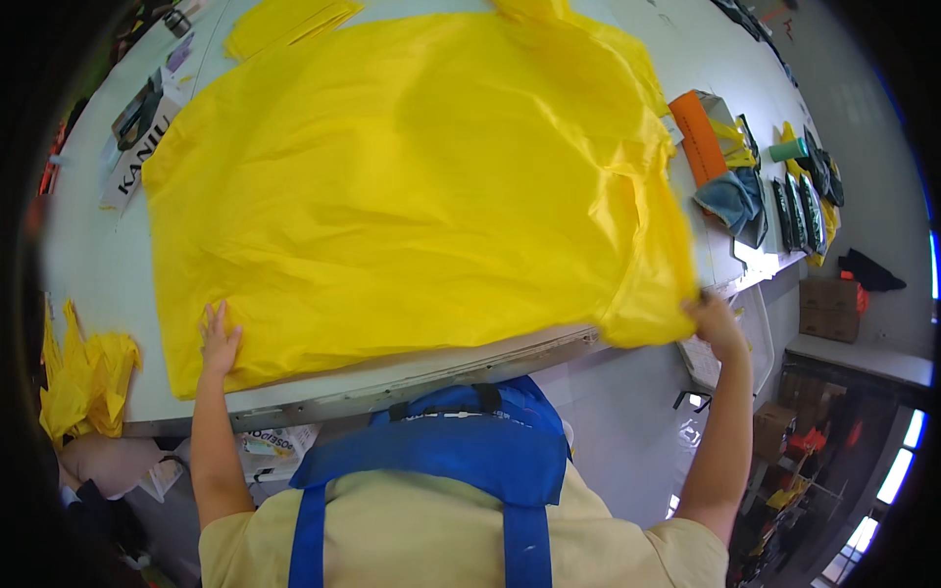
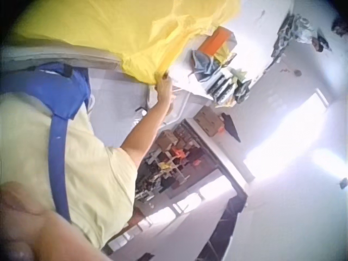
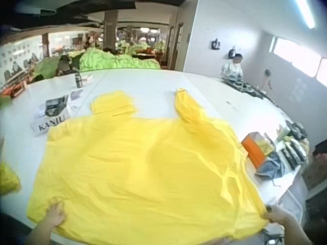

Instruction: The person writes on a document, then uses scissors to cut a large yellow fabric sheet into smaller pieces. They repeatedly fold, align, and trim the fabric on a white table.

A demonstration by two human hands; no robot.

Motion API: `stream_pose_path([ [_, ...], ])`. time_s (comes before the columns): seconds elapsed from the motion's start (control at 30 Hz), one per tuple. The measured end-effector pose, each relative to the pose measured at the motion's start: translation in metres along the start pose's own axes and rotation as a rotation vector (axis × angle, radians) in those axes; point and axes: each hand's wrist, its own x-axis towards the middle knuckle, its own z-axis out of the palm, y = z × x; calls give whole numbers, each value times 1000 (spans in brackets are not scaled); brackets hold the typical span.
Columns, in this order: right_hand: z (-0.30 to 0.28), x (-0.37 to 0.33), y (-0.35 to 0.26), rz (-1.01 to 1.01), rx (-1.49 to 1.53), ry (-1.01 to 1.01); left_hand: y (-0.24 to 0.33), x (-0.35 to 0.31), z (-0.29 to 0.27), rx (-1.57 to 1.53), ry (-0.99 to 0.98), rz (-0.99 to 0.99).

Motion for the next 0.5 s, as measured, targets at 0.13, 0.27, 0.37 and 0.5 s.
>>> stream_pose_path([
  [0.13, -31, 67, 18, -204, -572, -200, -16, 28, 27, -28, 146, 7],
  [0.27, -29, 177, -100, -512, -302, 377, 103, 12, 18, -176, 469, 309],
  [0.37, -37, 310, -148, -579, -384, 478, 210, -7, 12, -224, 38, 7],
  [0.5, -9, 404, -183, -463, -554, 131, 234, -2, 29, -47, 44, -96],
])
